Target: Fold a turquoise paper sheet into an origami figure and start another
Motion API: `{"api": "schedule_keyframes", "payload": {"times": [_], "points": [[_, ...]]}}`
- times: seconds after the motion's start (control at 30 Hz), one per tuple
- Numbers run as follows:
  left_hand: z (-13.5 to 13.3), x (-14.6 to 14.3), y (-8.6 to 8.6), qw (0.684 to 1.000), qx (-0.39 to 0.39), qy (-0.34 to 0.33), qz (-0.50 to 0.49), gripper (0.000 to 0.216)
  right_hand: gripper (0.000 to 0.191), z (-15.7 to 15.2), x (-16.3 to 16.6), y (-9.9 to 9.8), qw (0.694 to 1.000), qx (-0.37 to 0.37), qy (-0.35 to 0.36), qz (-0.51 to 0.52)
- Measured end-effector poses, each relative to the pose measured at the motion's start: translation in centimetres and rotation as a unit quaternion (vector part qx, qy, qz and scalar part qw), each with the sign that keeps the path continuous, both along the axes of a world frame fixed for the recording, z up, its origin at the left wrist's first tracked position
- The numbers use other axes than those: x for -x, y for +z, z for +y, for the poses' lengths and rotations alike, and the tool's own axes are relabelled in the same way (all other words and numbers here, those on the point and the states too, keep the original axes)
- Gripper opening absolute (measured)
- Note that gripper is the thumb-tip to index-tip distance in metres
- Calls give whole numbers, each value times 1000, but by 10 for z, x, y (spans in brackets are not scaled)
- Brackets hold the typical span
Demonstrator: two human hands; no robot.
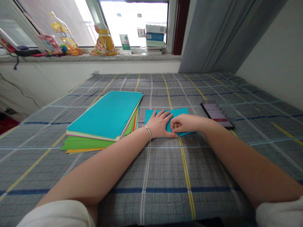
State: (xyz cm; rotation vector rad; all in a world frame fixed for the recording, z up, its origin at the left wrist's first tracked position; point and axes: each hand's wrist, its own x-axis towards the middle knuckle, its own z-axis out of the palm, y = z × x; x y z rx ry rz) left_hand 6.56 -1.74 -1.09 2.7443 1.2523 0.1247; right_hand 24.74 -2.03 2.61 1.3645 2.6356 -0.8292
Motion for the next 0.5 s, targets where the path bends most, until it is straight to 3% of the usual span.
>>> {"api": "schedule_keyframes", "payload": {"times": [0.13,0.33,0.5], "points": [[-1,3,5,1000,21,-11,20,109,6,-2,-5,0,1000,2,-15,-7],[-3,14,14,997,49,4,54,108,28,-4,-8,-2,999,-15,-14,-25],[-2,26,20,994,67,7,87,110,38,-8,-6,-2,993,-46,-67,-82]]}}
